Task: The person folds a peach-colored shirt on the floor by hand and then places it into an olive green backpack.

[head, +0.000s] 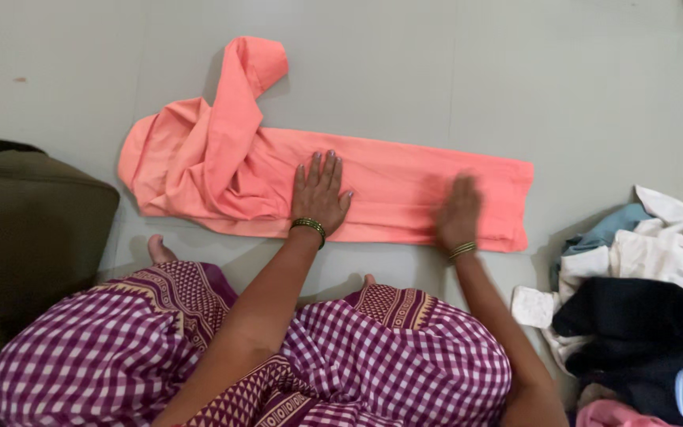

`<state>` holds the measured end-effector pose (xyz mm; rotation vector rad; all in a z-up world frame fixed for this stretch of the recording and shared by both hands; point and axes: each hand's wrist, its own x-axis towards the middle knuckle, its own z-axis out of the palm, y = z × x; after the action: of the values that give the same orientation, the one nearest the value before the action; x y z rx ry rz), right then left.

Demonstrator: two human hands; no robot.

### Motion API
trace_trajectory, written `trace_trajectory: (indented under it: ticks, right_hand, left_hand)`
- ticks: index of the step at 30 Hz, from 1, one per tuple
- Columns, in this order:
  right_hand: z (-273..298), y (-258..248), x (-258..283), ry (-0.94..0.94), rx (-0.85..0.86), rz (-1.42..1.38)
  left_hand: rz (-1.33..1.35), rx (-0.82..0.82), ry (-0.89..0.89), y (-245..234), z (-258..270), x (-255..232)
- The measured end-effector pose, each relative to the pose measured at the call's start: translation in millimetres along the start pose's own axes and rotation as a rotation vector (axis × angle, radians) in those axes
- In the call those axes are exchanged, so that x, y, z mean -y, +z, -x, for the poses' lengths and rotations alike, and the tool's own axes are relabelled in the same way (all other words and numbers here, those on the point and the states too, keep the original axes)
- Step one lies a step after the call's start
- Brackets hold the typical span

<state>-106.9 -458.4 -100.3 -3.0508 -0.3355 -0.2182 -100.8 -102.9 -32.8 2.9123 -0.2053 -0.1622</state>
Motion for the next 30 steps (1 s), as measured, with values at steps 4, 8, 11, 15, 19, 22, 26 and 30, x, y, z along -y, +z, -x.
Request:
trace_trajectory:
  ticks: [4, 8, 11, 15, 19, 22, 26, 30]
  right_hand:
    - [-17, -21, 72, -0.288, 0.336, 0.068]
    - [-50, -50, 74, -0.217, -0.053, -0.254]
    - [-68, -36, 74, -0.231, 0.197, -0.088]
    - [-45, -37, 40, 0.044, 0.351, 0.045]
    - [-20, -45, 14, 0.331, 0.246, 0.008]
    - [1, -44, 7, 0.394, 0.156, -0.023]
    - [9, -44, 9, 0.409, 0.148, -0.049]
    - [8, -47, 11, 0.420, 0.155, -0.052]
  left_hand:
    - [-0.001, -0.007, 0.008, 1, 4, 0]
    - [-0.016, 0.000, 0.004, -3, 5, -2]
    - [-0.020, -0.001, 0.009, -4, 2, -1]
    - [-0.010, 0.003, 0.020, -2, 3, 0]
    - [-0.041, 0.029, 0.030, -5, 3, 7]
    - [-0.017, -0.009, 0.007, 2, 7, 12]
    - [0.014, -0.071, -0.127, 10, 8, 41]
    - [-0.064, -0.164, -0.288, 11, 9, 65]
